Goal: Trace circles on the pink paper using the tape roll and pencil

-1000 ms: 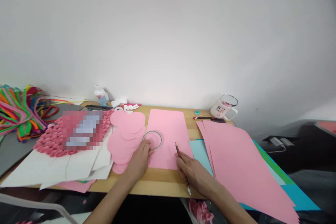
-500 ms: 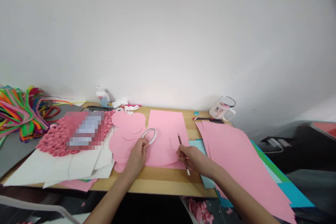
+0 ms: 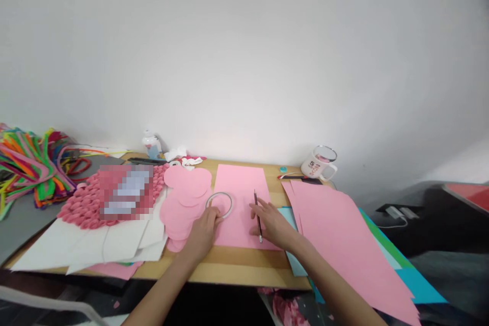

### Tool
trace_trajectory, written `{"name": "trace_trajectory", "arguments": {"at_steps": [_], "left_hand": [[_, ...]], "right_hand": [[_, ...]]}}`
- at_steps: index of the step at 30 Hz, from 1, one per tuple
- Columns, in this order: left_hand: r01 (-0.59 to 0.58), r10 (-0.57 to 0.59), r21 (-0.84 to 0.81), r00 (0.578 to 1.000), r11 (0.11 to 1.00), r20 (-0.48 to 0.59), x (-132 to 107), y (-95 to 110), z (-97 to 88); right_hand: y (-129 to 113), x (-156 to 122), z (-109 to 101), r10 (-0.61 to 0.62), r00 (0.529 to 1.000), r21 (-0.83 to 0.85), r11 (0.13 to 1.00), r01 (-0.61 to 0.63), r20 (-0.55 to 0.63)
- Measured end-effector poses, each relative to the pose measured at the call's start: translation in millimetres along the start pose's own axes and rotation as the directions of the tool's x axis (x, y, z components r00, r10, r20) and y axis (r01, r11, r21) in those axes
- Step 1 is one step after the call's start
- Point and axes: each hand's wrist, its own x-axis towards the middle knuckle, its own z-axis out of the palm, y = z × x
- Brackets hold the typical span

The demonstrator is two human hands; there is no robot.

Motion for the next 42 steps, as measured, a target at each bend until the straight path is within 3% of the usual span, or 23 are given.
{"name": "trace_trajectory", "arguments": {"at_steps": [4,9,13,18,21,24,28,31,33,35,38,42], "left_hand": [[-0.002,0.002,-0.003,1.000,1.000,-0.006,15.3,4.9,4.0],[-0.103,0.105,0.042,0.994,0.994,-0.037,71.4,10.0,7.2],[-0.118,0.122,0.140,0.992,0.983,-0.014,104.8,-0.9,14.4],[-0.087,0.089,0.208,0.996,0.974,0.001,113.1,-19.4,29.7],[-0.067,0.070,0.196,0.997,0.978,-0.012,112.6,-25.9,40.3],[-0.064,0.071,0.212,0.997,0.975,-0.026,110.1,-30.2,50.4],[-0.108,0.131,0.294,0.990,0.950,-0.060,103.7,-34.9,59.9],[-0.119,0.150,0.370,0.987,0.921,-0.058,99.5,-36.5,62.1],[-0.114,0.145,0.412,0.988,0.904,-0.046,97.7,-36.7,61.7],[-0.111,0.142,0.440,0.989,0.891,-0.038,96.4,-36.6,61.0],[-0.117,0.151,0.449,0.988,0.886,-0.041,95.4,-36.2,61.0],[-0.111,0.157,0.422,0.985,0.900,-0.076,95.2,-36.5,62.9]], "right_hand": [[3.4,5.7,15.8,0.087,0.988,-0.004,0.996,-0.088,0.127],[-3.3,-1.1,20.4,0.095,0.983,0.039,0.994,-0.103,0.159],[-4.0,-7.5,33.0,0.126,0.977,0.008,0.992,-0.130,0.170],[6.8,-11.3,58.1,0.112,0.991,-0.011,0.994,-0.111,0.077],[8.0,-2.5,49.2,0.162,0.982,0.060,0.986,-0.157,-0.100],[3.7,24.5,17.4,0.265,0.912,0.327,0.932,-0.158,-0.314],[5.4,86.8,-13.5,0.490,0.776,0.717,0.693,-0.069,-0.398],[13.6,133.2,-3.4,0.665,0.659,0.880,0.475,-0.010,-0.351],[17.4,154.3,12.1,0.718,0.604,0.914,0.404,0.042,-0.345],[18.6,165.7,26.2,0.745,0.561,0.916,0.395,0.064,-0.360],[19.2,169.6,37.6,0.742,0.538,0.900,0.431,0.073,-0.399],[24.2,167.6,42.8,0.719,0.575,0.906,0.410,0.102,-0.390]]}}
